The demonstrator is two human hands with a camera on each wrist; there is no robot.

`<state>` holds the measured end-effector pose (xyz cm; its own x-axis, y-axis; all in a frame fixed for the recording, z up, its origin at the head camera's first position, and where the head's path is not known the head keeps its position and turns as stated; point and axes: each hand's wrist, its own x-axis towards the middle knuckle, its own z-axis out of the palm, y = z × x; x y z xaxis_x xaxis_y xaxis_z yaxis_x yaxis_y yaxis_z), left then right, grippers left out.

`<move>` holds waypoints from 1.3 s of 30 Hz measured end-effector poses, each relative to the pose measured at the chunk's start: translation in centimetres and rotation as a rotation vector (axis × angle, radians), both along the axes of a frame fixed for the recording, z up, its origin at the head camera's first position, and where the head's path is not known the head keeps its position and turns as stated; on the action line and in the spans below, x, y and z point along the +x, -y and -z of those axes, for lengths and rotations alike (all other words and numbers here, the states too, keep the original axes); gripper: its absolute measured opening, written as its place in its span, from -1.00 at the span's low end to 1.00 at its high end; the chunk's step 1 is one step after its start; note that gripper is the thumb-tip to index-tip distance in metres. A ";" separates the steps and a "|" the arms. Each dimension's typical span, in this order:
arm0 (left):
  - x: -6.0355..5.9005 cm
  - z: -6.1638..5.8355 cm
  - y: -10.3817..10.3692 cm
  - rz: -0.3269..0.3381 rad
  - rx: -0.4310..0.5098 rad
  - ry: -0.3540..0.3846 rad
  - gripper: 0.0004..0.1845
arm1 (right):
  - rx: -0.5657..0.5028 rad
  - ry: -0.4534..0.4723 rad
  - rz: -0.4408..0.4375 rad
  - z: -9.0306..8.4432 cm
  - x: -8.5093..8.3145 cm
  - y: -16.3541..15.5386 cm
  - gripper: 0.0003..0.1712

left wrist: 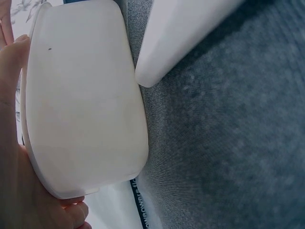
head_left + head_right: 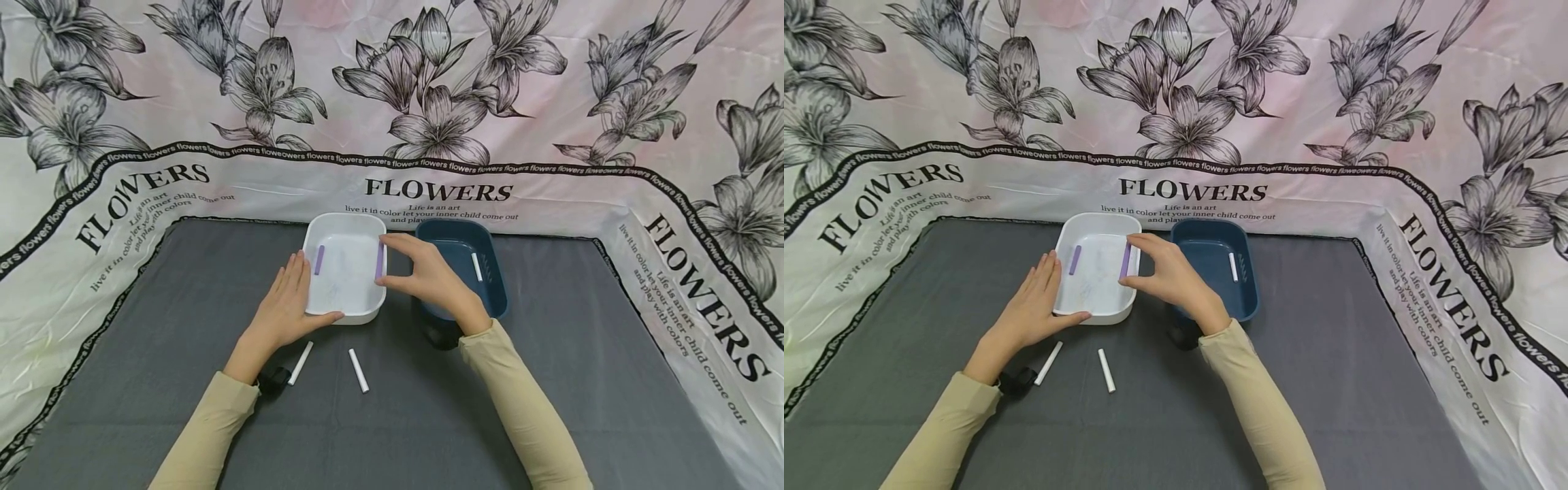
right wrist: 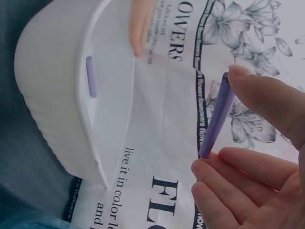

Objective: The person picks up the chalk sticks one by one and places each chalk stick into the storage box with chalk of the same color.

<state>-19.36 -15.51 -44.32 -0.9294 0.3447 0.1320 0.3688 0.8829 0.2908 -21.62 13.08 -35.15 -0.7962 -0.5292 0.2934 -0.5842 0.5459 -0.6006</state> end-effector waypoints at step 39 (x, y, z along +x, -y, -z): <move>0.1 0.0 0.1 0.002 -0.003 0.009 0.36 | -0.096 0.204 0.044 1.6 -8.5 6.3 -0.20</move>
<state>-19.28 -15.66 -44.33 -0.9299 0.3467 0.1226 0.3676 0.8830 0.2919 -30.17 6.79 -36.79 -0.8660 -0.4697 0.1717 -0.4223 0.5029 -0.7541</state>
